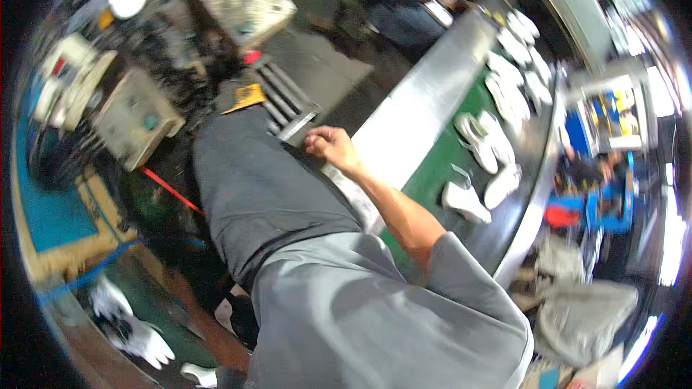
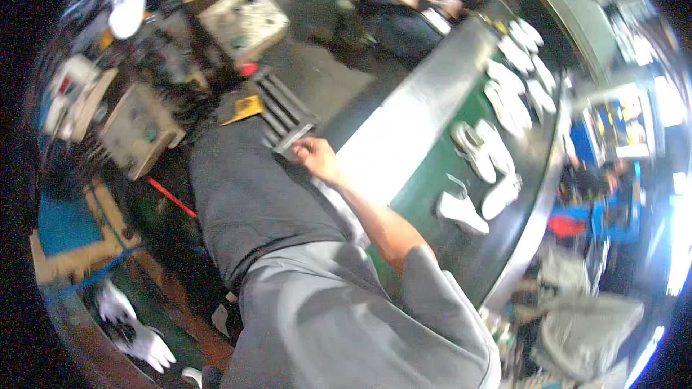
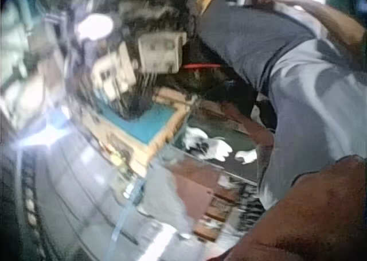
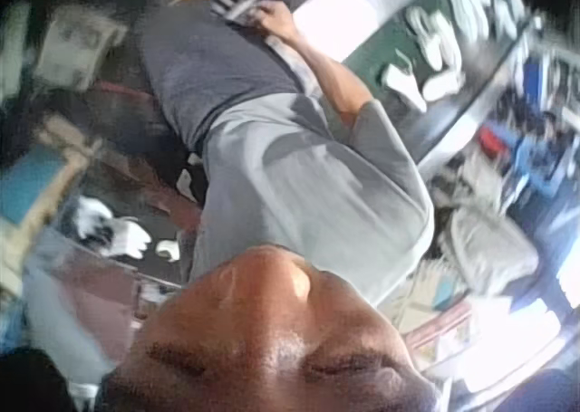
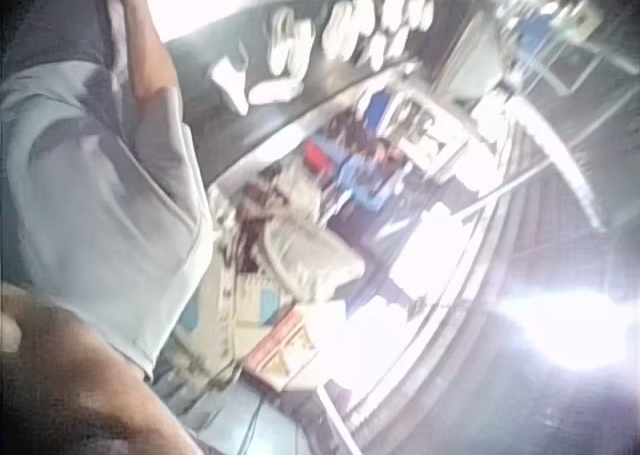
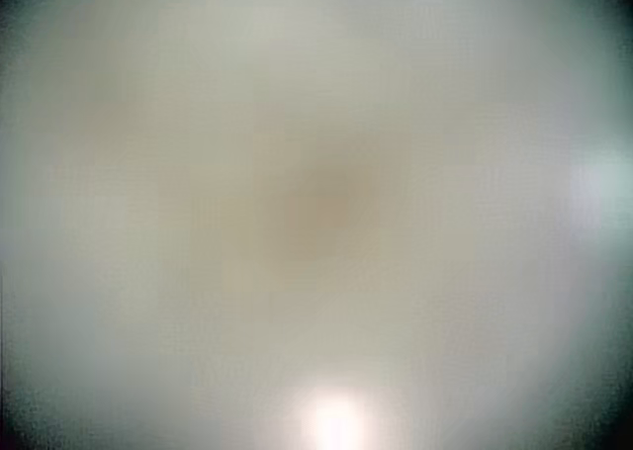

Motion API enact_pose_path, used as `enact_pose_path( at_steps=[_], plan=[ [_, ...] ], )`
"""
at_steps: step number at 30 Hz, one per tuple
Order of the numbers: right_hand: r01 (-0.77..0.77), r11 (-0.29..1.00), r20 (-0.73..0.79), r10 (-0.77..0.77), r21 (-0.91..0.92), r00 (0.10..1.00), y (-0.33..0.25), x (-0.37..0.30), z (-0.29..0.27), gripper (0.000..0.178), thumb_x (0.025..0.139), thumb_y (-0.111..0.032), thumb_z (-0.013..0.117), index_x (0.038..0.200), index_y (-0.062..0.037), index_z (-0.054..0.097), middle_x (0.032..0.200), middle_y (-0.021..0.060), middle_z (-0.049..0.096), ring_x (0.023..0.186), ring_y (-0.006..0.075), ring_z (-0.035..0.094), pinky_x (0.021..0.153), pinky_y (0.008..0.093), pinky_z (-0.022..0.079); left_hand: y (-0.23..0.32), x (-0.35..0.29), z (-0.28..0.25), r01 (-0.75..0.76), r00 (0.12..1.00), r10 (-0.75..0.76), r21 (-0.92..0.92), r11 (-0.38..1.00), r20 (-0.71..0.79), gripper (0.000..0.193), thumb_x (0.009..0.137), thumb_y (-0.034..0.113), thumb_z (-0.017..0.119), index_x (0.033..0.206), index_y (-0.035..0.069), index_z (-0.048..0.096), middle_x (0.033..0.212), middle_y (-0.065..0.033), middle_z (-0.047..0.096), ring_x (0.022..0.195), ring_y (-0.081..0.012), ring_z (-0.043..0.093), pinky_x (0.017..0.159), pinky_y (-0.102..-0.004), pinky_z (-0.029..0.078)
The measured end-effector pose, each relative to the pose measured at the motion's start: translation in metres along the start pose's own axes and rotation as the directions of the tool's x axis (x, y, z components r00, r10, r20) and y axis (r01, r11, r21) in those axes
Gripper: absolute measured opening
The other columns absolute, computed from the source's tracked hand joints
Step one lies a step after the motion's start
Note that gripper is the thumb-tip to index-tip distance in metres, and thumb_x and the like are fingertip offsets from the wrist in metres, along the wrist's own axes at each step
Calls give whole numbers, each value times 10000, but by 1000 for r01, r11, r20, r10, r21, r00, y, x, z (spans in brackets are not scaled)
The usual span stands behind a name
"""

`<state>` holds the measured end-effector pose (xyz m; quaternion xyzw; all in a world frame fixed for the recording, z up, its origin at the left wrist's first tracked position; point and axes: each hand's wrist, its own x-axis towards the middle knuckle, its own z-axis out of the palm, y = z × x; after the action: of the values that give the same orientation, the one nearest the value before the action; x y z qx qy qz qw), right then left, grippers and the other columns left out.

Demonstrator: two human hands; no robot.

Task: Operating a shoe lasting or pressing machine to assemble shoe uppers and soles.

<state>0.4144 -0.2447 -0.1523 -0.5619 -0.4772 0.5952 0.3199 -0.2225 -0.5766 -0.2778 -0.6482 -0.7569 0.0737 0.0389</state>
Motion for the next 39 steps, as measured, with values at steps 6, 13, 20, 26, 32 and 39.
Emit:
enact_pose_path(
  at_steps=[6,13,20,26,32,39],
  plan=[
    [-351,749,-678,-176,-563,714,126,-152,-215,369,960,-40,621,1302,31,739,1217,246,789,1117,388,777,1025,440,605,347,260,-171,-56,998,-13,-900,432,-68,438,1099,18,539,1532,-41,574,1500,-192,621,1379,-306,626,1164,-416,493],
    [-836,186,-832,124,-516,541,207,-376,-340,967,874,-55,783,1712,-260,347,1667,308,406,1515,487,444,1243,559,410,441,274,-243,-70,929,370,-968,242,25,432,1082,-36,561,1513,-23,597,1463,-173,629,1317,-247,664,1142,-364,518],
    [-816,213,-675,470,-538,568,204,-356,-341,1089,886,-404,868,1752,-247,227,1609,327,504,1502,510,483,1192,573,462,460,257,-237,-43,887,449,-951,305,104,402,1071,-21,600,1473,-33,623,1376,-188,706,1215,-227,721,1072,-334,549],
    [-519,855,-935,162,-27,316,257,-325,-248,1144,917,-327,845,1755,-43,120,1585,345,525,1452,476,552,1224,470,427,534,238,-232,19,801,598,-1000,14,23,419,1049,-14,637,1467,-37,624,1329,-197,730,1162,-210,733,1032,-330,563],
    [67,921,-713,250,384,655,163,-239,-182,742,951,-97,771,1609,-48,431,1402,147,622,1247,253,628,1055,394,539,544,242,-256,-9,740,672,-1000,-1,-8,446,1043,28,680,1487,35,636,1324,-155,722,1112,-211,743,943,-331,590],
    [-64,939,-203,139,337,969,-12,-127,-67,862,951,-192,829,1650,-3,361,1426,165,618,1299,266,613,1117,407,513,520,295,-318,-364,808,478,-930,-52,-343,543,1030,116,723,1542,23,567,1495,-214,611,1306,-374,663,1025,-428,592]
  ],
)
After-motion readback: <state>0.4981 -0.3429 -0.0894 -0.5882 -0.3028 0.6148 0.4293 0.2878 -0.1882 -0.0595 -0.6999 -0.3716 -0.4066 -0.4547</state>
